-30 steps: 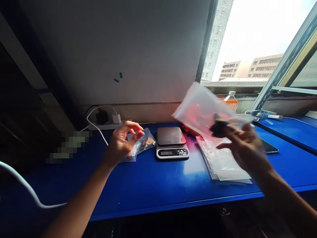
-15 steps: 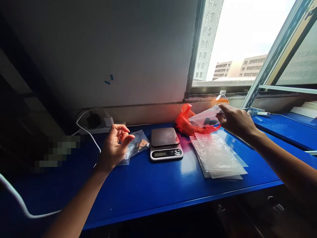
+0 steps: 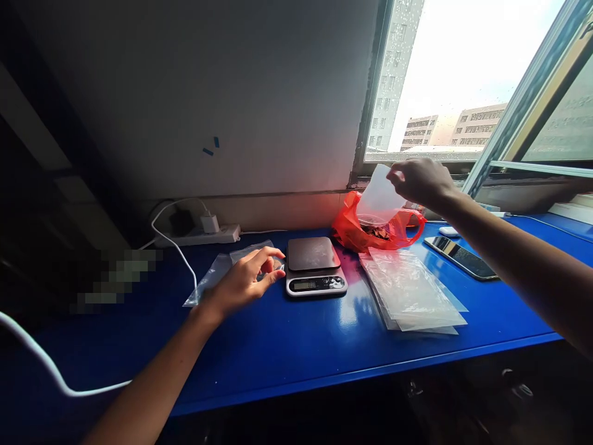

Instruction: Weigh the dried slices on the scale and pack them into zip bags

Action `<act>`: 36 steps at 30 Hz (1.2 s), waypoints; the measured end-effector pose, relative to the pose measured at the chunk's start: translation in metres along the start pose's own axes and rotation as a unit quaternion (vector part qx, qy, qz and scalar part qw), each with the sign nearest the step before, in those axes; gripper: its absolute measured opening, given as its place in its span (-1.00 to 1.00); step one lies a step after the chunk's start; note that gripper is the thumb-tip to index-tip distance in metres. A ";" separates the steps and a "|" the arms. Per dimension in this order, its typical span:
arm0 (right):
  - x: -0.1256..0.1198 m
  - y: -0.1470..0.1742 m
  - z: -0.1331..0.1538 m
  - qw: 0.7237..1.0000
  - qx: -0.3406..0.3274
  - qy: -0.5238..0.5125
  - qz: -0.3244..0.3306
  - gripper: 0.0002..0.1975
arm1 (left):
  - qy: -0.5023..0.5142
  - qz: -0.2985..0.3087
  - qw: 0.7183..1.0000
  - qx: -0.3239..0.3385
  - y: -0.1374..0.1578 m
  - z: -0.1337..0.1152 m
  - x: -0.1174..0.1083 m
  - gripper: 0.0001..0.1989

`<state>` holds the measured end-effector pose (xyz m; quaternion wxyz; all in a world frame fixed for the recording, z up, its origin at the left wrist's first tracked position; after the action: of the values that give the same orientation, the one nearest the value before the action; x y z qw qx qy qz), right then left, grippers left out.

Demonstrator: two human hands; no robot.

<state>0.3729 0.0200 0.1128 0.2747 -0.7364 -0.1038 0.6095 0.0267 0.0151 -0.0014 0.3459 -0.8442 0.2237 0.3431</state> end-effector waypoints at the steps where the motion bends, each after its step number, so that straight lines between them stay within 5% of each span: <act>1: -0.002 0.000 0.003 1.000 0.002 0.000 -0.006 -0.64 | -0.002 0.008 1.000 -0.002 0.000 0.000 0.001 -0.71; 6: -0.027 0.007 -0.015 0.990 0.081 -0.029 -0.114 -0.72 | -0.004 0.037 0.999 0.002 -0.001 0.001 0.008 -0.76; 9: -0.047 0.025 -0.042 0.964 0.115 -0.135 -0.195 -0.75 | 0.006 0.046 0.999 0.014 0.000 0.001 0.013 -0.76; 14: -0.053 0.069 -0.052 0.838 0.163 -0.430 -0.295 -0.78 | 0.044 0.061 0.997 -0.011 0.002 0.000 0.022 -0.73; 16: -0.038 0.080 -0.022 0.800 0.150 -0.521 -0.257 -0.84 | 0.089 0.064 0.994 -0.018 0.002 -0.003 0.026 -0.64; 20: 0.013 0.090 0.068 0.713 0.088 -0.695 -0.031 -0.85 | 0.196 0.038 0.979 -0.048 0.001 0.000 0.030 -0.44; 24: 0.042 0.106 0.104 0.649 0.077 -0.756 0.039 -0.77 | 0.267 -0.022 0.952 -0.148 0.001 0.024 0.031 -0.44; 28: 0.052 0.116 0.106 0.625 0.063 -0.777 0.041 -0.75 | 0.342 -0.042 0.916 -0.207 0.000 0.036 0.034 -0.44; 32: 0.057 0.120 0.111 0.636 0.050 -0.766 0.074 -0.69 | 0.406 -0.068 0.889 -0.200 -0.002 0.034 0.032 -0.59; 36: 0.057 0.122 0.123 0.658 -0.091 -0.715 0.216 -0.61 | 0.410 -0.121 0.883 -0.192 -0.002 0.038 0.021 -0.69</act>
<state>0.2471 -0.0191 -0.0133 -0.0918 -0.0962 -0.1609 0.9780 0.0259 0.0417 -0.0356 0.0928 -0.9800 0.1710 -0.0425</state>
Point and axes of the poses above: each hand's wrist, its own y-axis away from the middle knuckle, its own x-axis out of the palm, z = x × y, the point moved 7 cm from there along -y, towards the middle knuckle, and after that the axes turned 6 degrees about y, right-handed, at the moved point
